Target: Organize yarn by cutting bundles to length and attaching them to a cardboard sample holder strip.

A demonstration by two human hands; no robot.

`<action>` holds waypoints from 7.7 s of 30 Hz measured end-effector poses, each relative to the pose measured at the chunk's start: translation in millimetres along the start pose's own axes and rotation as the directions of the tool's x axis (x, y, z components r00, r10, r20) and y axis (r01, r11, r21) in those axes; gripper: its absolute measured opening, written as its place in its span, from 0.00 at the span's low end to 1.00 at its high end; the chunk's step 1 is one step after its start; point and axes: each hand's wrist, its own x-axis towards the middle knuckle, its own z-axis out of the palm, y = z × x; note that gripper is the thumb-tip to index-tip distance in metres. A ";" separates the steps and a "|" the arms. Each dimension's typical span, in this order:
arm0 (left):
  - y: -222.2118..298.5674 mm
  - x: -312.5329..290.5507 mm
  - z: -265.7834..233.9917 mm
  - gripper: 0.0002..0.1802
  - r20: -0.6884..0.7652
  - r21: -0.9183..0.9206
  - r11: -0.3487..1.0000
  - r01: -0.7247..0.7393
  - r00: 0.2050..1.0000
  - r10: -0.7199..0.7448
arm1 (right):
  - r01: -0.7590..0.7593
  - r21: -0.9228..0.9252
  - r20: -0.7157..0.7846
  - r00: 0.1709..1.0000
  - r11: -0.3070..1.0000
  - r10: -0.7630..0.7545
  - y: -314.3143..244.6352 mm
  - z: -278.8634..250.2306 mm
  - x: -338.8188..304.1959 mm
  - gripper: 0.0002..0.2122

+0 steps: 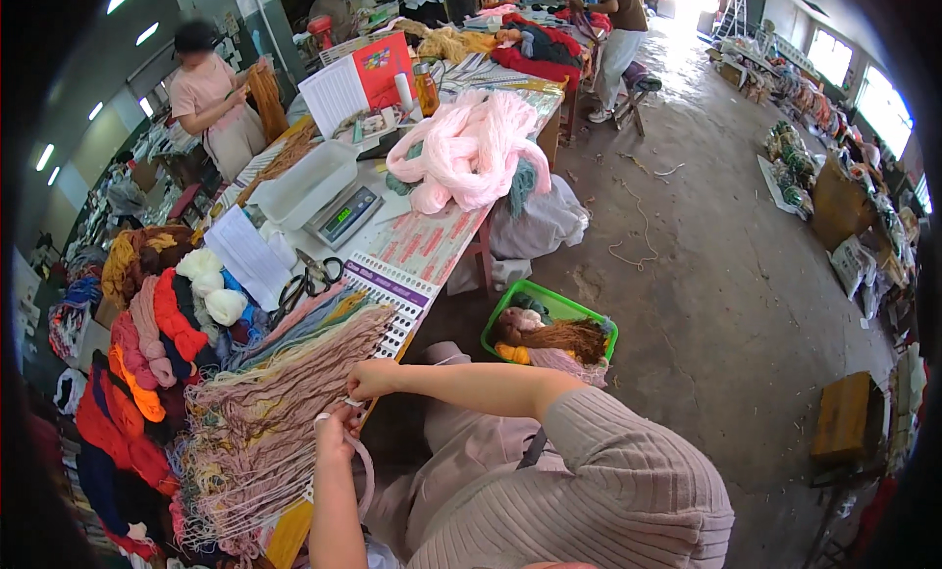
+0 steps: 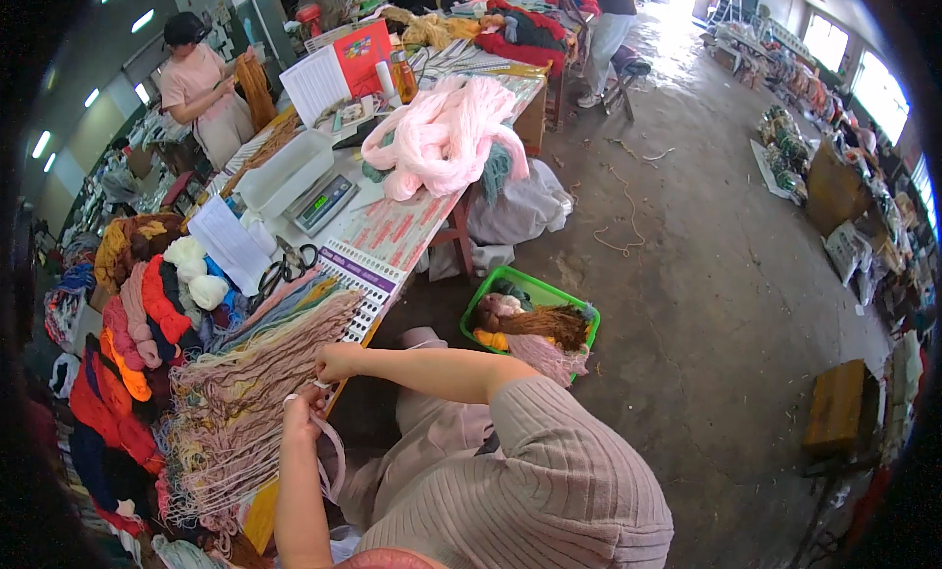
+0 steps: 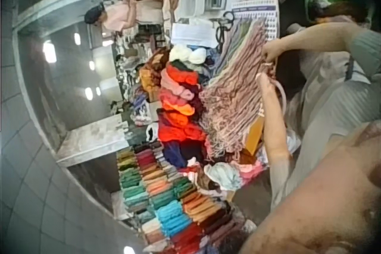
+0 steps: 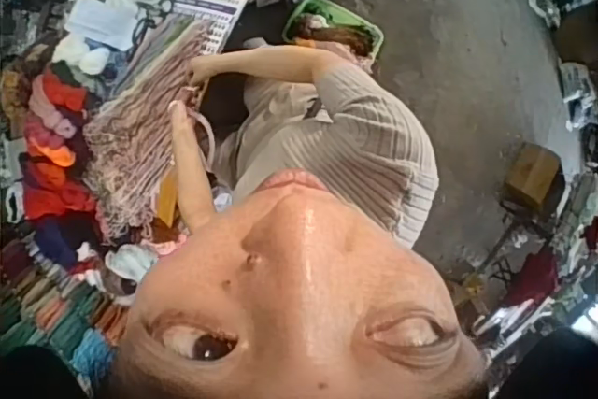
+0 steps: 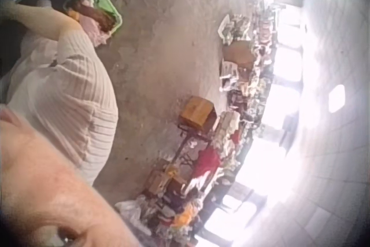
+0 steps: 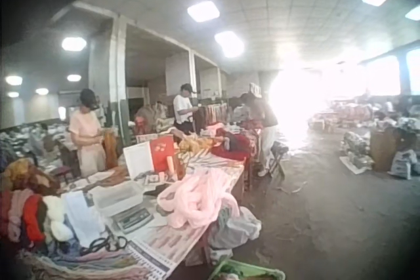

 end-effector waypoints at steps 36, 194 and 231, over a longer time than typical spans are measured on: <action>-23.0 -22.0 -21.3 0.13 -0.159 0.744 0.584 -0.325 0.763 0.627 | -0.018 -0.139 0.035 0.999 0.990 0.023 -12.3 5.4 -7.4 0.11; 80.5 -96.9 -360.4 0.08 -0.458 -0.587 0.592 -0.552 0.829 0.320 | 0.048 -0.162 0.002 0.999 0.986 -0.048 16.9 -3.0 0.3 0.14; -17.5 -31.9 19.6 0.14 -0.072 0.838 0.325 -0.438 0.502 0.862 | -0.044 -0.293 -0.121 0.993 0.955 0.009 -19.3 4.2 -26.3 0.14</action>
